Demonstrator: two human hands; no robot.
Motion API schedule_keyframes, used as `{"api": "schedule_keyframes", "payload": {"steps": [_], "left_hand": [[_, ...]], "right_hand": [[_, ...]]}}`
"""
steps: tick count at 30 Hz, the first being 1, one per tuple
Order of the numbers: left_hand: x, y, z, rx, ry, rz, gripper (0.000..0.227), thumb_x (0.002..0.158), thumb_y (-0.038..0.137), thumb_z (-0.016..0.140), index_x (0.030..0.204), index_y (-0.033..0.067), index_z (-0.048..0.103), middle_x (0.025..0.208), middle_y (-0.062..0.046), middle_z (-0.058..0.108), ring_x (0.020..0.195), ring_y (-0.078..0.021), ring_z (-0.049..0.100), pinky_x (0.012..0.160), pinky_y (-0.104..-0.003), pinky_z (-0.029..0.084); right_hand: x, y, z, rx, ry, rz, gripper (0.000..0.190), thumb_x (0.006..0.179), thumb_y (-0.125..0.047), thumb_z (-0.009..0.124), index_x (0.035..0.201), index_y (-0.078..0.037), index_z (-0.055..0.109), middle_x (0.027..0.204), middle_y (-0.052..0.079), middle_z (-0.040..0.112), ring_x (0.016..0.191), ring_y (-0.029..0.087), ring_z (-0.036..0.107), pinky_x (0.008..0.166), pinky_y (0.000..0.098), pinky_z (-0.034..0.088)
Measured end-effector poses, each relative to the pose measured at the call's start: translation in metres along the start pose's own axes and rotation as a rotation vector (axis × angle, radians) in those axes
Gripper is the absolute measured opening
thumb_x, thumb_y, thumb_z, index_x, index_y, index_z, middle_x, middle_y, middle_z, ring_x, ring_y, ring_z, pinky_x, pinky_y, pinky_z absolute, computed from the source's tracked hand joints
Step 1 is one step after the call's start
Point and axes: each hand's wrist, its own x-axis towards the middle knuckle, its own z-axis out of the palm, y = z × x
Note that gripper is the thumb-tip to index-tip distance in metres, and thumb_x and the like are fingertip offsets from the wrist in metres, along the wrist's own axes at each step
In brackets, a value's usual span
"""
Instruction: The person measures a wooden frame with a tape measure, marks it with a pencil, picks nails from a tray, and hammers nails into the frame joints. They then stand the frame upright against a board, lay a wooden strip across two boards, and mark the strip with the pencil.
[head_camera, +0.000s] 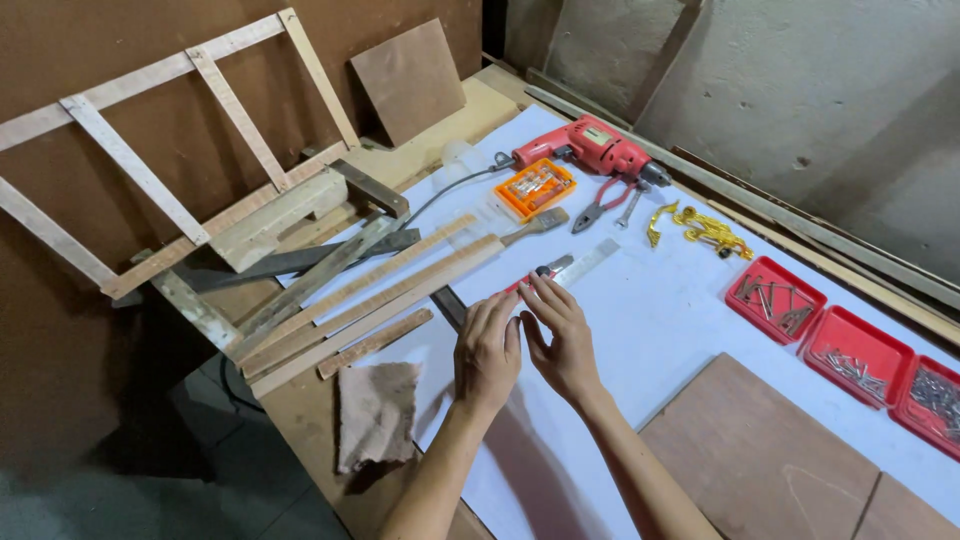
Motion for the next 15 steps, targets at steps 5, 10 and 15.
{"api": "schedule_keyframes", "payload": {"steps": [5,10,15], "left_hand": [[-0.030,0.027,0.020,-0.012,-0.071,0.008,0.039,0.090,-0.001,0.068,0.128,-0.0015,0.064,0.121,-0.016,0.068,0.115,-0.0339,0.063,0.098,-0.042,0.053],[-0.059,0.062,0.034,-0.008,-0.135,0.066,0.040,0.090,0.000,0.069,0.129,-0.0021,0.064,0.119,-0.015,0.070,0.113,-0.0318,0.064,0.096,-0.042,0.054],[-0.085,0.102,0.045,-0.055,-0.181,0.137,0.039,0.090,0.000,0.069,0.128,-0.0021,0.065,0.118,-0.014,0.070,0.111,-0.0309,0.065,0.095,-0.041,0.054]], "right_hand": [[-0.040,0.005,-0.038,-0.021,0.014,-0.005,0.049,0.086,0.004,0.069,0.133,-0.006,0.066,0.146,0.014,0.061,0.137,0.036,0.054,0.109,0.0436,0.046],[-0.080,0.004,-0.079,-0.081,0.032,0.016,0.048,0.086,0.005,0.068,0.133,-0.006,0.067,0.144,0.014,0.062,0.137,0.036,0.054,0.109,0.0437,0.046],[-0.122,0.006,-0.121,-0.149,0.067,0.021,0.044,0.089,0.000,0.069,0.132,-0.007,0.068,0.141,0.014,0.064,0.134,0.035,0.057,0.108,0.0434,0.049]]}}
